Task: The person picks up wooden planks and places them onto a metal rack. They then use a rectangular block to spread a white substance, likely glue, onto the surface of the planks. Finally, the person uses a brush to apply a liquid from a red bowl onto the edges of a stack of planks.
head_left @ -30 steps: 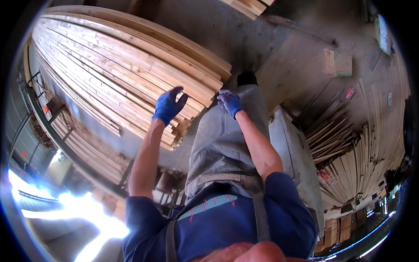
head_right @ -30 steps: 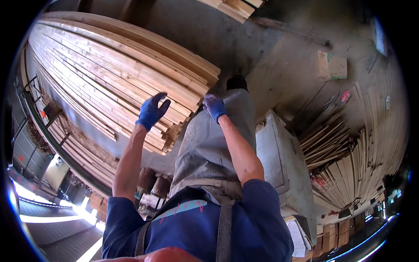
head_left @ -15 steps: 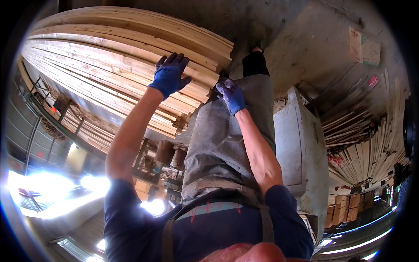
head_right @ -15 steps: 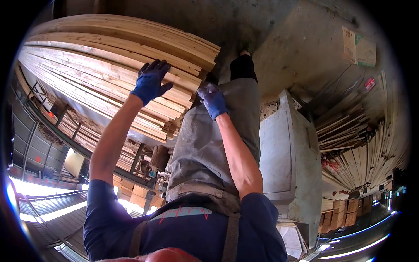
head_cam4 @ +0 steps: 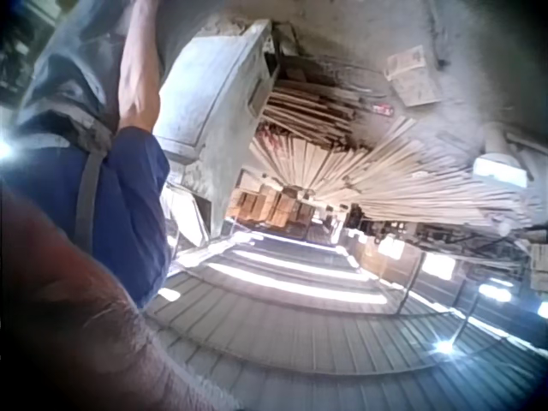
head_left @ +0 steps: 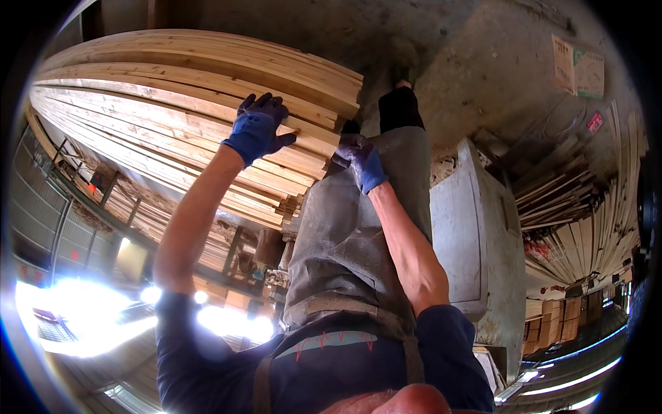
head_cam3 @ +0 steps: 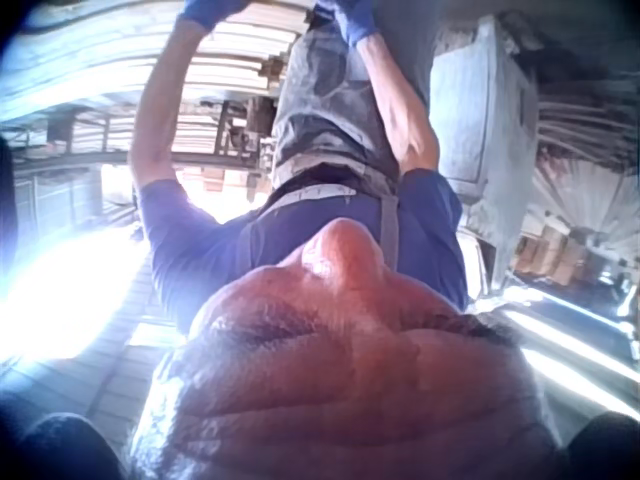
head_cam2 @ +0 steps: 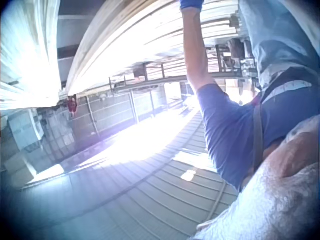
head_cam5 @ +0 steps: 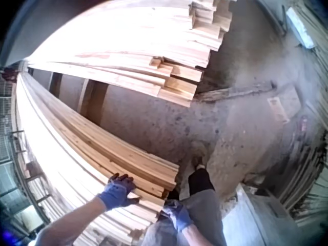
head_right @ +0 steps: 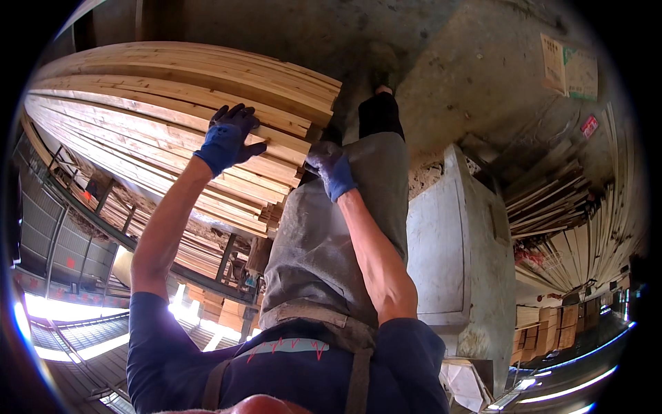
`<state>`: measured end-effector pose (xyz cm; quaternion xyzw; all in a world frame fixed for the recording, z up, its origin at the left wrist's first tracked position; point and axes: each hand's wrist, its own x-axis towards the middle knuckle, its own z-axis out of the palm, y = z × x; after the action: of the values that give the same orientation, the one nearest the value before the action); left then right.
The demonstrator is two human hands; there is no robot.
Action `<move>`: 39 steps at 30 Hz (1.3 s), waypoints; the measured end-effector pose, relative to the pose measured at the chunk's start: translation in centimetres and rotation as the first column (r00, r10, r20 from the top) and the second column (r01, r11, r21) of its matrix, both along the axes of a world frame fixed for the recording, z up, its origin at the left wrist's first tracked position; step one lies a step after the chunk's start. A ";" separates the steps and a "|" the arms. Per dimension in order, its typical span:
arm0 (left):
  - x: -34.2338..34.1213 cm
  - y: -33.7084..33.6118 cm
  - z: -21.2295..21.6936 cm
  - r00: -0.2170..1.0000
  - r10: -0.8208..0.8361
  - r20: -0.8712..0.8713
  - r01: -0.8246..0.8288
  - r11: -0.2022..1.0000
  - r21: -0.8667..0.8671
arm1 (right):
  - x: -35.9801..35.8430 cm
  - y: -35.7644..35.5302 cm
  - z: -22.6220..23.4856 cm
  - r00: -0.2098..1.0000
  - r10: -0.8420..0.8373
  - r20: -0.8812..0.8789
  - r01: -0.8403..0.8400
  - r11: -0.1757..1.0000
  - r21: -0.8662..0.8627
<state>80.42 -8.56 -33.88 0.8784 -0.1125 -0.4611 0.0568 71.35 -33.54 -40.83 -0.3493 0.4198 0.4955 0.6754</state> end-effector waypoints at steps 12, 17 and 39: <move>-0.3 2.0 -1.7 0.999 -0.042 -0.020 0.042 0.999 0.010 | 0.6 2.4 -0.9 0.989 0.144 0.045 -0.132 0.969 -0.210; -0.8 2.7 -2.1 0.999 0.002 -0.046 -0.006 0.997 -0.080 | -0.2 2.8 -2.8 0.994 0.037 0.102 -0.017 0.981 -0.195; -1.0 3.5 -2.6 0.997 0.047 -0.057 -0.050 0.997 -0.058 | -0.7 3.8 -4.9 0.892 0.376 0.251 -0.208 0.834 -0.510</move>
<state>79.39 -5.11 -36.45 0.8657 -0.1031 -0.4800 0.0973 70.62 -29.74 -45.69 -0.6436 0.3443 0.4093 0.5475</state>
